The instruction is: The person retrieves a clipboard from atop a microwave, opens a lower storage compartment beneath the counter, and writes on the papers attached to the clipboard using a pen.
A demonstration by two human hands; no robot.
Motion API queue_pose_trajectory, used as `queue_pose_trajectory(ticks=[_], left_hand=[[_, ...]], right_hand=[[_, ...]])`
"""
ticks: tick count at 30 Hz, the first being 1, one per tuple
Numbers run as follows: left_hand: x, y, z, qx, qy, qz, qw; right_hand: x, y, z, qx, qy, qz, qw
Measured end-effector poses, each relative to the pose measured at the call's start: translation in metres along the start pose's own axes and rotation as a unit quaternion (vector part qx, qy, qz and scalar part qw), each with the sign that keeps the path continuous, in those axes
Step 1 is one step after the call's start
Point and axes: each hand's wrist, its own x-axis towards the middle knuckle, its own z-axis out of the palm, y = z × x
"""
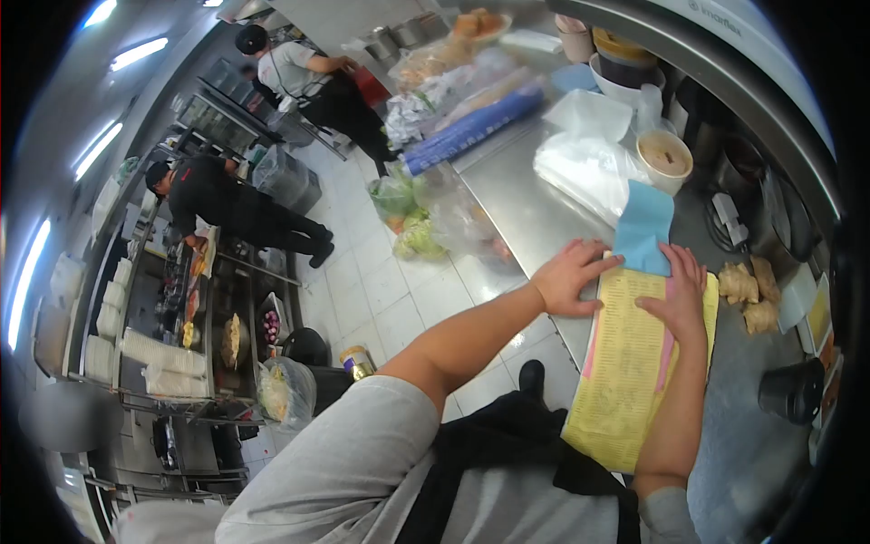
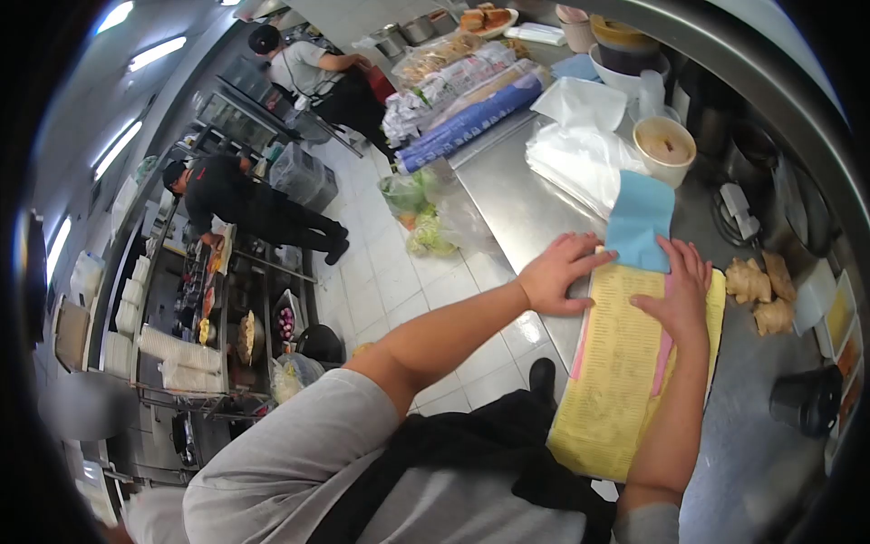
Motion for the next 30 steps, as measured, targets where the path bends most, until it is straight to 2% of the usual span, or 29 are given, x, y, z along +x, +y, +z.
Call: queue_pose_trajectory(ticks=[4, 30], left_hand=[[0.000, -0.003, 0.007, -0.014, -0.001, 0.010, 1.000], [0.001, 0.005, 0.003, 0.024, -0.024, -0.033, 0.999]], right_hand=[[-0.001, 0.007, 0.002, -0.004, 0.015, -0.025, 1.000], [-0.002, -0.003, -0.006, -0.018, -0.023, 0.006, 1.000]])
